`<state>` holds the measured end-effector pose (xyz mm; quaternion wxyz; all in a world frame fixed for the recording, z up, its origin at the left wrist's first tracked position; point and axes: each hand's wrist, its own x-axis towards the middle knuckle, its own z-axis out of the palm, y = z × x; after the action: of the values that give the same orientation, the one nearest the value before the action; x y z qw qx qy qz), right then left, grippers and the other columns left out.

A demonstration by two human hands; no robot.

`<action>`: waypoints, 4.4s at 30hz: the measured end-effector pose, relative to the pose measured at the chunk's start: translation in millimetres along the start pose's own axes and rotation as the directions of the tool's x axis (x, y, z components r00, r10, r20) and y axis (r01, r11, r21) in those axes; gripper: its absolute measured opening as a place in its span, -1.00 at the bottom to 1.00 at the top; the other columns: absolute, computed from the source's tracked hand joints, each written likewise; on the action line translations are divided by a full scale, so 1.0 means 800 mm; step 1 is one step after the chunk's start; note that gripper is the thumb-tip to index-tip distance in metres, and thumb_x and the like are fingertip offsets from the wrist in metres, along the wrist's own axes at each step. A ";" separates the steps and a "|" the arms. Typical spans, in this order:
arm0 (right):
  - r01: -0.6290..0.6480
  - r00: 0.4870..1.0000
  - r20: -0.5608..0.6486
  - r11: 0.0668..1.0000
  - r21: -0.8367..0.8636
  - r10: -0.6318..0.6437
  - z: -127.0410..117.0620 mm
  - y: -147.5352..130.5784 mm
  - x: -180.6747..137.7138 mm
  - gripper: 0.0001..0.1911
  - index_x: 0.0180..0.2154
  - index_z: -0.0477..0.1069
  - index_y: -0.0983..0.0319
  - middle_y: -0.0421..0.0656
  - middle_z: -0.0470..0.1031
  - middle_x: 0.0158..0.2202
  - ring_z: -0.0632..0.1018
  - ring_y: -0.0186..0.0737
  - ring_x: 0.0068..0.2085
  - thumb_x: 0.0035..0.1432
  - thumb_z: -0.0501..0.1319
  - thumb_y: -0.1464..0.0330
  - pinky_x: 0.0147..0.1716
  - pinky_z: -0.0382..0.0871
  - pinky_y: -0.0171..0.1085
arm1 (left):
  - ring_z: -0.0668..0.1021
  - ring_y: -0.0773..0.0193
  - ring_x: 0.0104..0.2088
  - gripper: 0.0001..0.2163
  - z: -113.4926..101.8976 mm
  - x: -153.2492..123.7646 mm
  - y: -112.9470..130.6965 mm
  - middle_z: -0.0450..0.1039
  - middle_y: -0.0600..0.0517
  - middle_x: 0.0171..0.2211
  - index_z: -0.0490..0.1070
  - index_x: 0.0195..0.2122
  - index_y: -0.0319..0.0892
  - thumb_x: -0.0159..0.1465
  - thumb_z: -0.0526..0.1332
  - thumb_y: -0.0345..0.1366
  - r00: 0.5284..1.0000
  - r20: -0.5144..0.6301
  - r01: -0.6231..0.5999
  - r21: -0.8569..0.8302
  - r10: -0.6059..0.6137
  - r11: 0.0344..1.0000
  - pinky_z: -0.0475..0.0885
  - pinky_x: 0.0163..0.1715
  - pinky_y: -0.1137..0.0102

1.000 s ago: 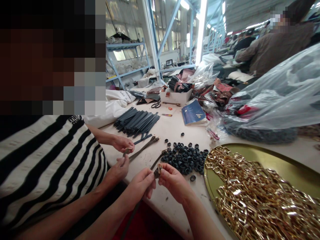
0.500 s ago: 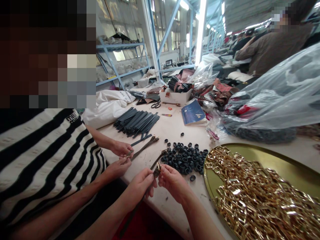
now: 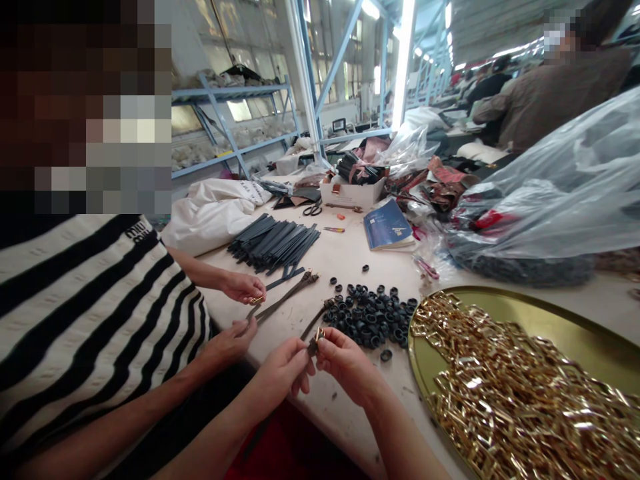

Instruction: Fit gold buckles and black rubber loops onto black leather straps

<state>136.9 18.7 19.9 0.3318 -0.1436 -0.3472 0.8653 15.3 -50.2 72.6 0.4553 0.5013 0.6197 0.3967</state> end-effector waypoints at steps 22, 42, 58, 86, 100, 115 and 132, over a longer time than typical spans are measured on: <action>0.067 0.997 -0.030 0.996 -0.062 -0.069 0.002 0.001 0.002 -0.86 -0.39 0.36 0.25 -0.25 0.38 -0.46 0.33 -0.44 -0.47 0.00 0.25 0.31 -0.40 0.16 -0.35 | 0.24 0.49 -0.71 -0.90 -0.007 0.000 0.001 0.21 0.20 -0.65 0.24 -0.50 -0.19 0.12 0.01 -0.34 0.996 -0.071 -0.037 0.127 0.046 0.991 0.15 -0.69 0.55; 0.070 0.997 -0.027 0.983 -0.170 -0.076 0.007 -0.003 0.001 -0.78 -0.49 0.29 0.26 -0.26 0.32 -0.55 0.32 -0.40 -0.50 0.05 0.19 0.24 -0.42 0.15 -0.30 | 0.30 0.49 -0.63 -0.81 -0.010 -0.002 -0.001 0.28 0.14 -0.51 0.27 -0.40 -0.22 0.21 0.02 -0.20 0.994 0.030 -0.105 0.085 0.103 0.991 0.21 -0.61 0.53; 0.143 0.987 -0.027 0.933 -0.330 -0.161 0.014 0.003 0.000 -0.85 -0.42 0.28 0.23 -0.29 0.30 -0.52 0.34 -0.36 -0.45 -0.01 0.24 0.33 -0.39 0.17 -0.30 | 0.29 0.47 -0.66 -0.90 -0.011 0.007 -0.014 0.23 0.18 -0.60 0.26 -0.49 -0.19 0.09 -0.01 -0.41 0.994 -0.072 -0.070 0.112 0.079 0.991 0.19 -0.64 0.53; 0.132 0.980 -0.084 0.902 -0.412 -0.182 0.021 0.007 0.001 -0.67 -0.27 0.33 0.20 -0.28 0.35 -0.46 0.38 -0.37 -0.45 -0.14 0.31 0.29 -0.41 0.26 -0.30 | 0.35 0.44 -0.61 -0.93 -0.010 0.002 -0.009 0.25 0.18 -0.62 0.17 -0.52 -0.18 0.06 0.09 -0.36 0.989 -0.144 -0.033 0.088 0.045 0.996 0.24 -0.57 0.52; 0.226 0.960 -0.016 0.812 -0.538 -0.278 0.000 0.024 0.011 -0.64 -0.16 0.32 0.17 -0.24 0.32 -0.42 0.35 -0.35 -0.43 -0.07 0.26 0.34 -0.44 0.24 -0.30 | 0.34 0.43 -0.62 -0.95 -0.010 0.001 -0.013 0.25 0.19 -0.64 0.17 -0.51 -0.17 0.05 0.07 -0.38 0.989 -0.147 -0.022 0.047 0.029 0.999 0.22 -0.54 0.50; 0.092 0.996 0.026 0.881 -0.465 -0.090 0.009 0.005 -0.004 -0.76 -0.32 0.37 0.20 -0.27 0.36 -0.51 0.37 -0.34 -0.45 -0.09 0.29 0.27 -0.41 0.21 -0.29 | 0.38 0.42 -0.65 -0.93 -0.010 -0.007 0.002 0.34 0.15 -0.66 0.18 -0.48 -0.19 -0.02 0.08 -0.39 0.994 -0.060 0.084 -0.068 -0.088 0.994 0.21 -0.61 0.52; -0.056 0.984 0.159 0.983 -0.177 0.084 0.008 0.004 -0.007 -0.87 -0.35 0.31 0.25 -0.24 0.40 -0.53 0.40 -0.34 -0.47 0.01 0.22 0.38 -0.38 0.17 -0.28 | 0.47 0.37 -0.59 -0.87 -0.019 -0.009 0.010 0.44 0.05 -0.60 0.18 -0.48 -0.21 -0.09 0.12 -0.40 0.969 0.087 0.246 -0.211 -0.232 0.946 0.25 -0.60 0.53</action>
<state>136.7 9.7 22.9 0.2574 -0.1116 -0.4415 0.8523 3.6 -56.2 85.8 0.5712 0.3808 0.6140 0.3895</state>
